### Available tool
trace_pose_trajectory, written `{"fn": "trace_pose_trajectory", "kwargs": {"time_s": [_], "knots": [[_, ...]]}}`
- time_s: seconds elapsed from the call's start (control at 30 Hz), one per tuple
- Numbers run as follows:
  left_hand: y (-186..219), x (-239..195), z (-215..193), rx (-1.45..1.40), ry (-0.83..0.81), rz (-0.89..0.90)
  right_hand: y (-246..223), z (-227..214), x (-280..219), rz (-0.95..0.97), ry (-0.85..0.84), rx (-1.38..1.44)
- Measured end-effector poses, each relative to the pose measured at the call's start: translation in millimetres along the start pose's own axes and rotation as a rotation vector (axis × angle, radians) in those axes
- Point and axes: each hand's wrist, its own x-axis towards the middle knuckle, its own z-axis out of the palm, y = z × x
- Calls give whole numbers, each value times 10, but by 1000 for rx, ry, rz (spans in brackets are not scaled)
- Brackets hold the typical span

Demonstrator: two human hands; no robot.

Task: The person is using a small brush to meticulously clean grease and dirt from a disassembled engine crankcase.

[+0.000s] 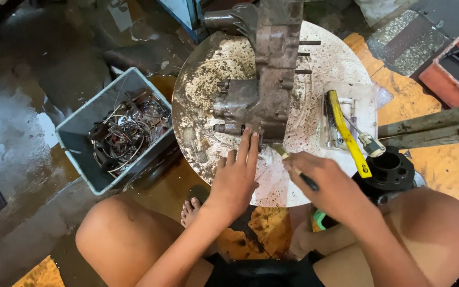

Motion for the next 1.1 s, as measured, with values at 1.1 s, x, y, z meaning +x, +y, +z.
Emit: {"fn": "trace_pose_trajectory", "kwargs": {"time_s": [1.1], "knots": [[-1, 24, 61, -43, -20, -5, -43, 9, -51, -146, 142, 163]]}}
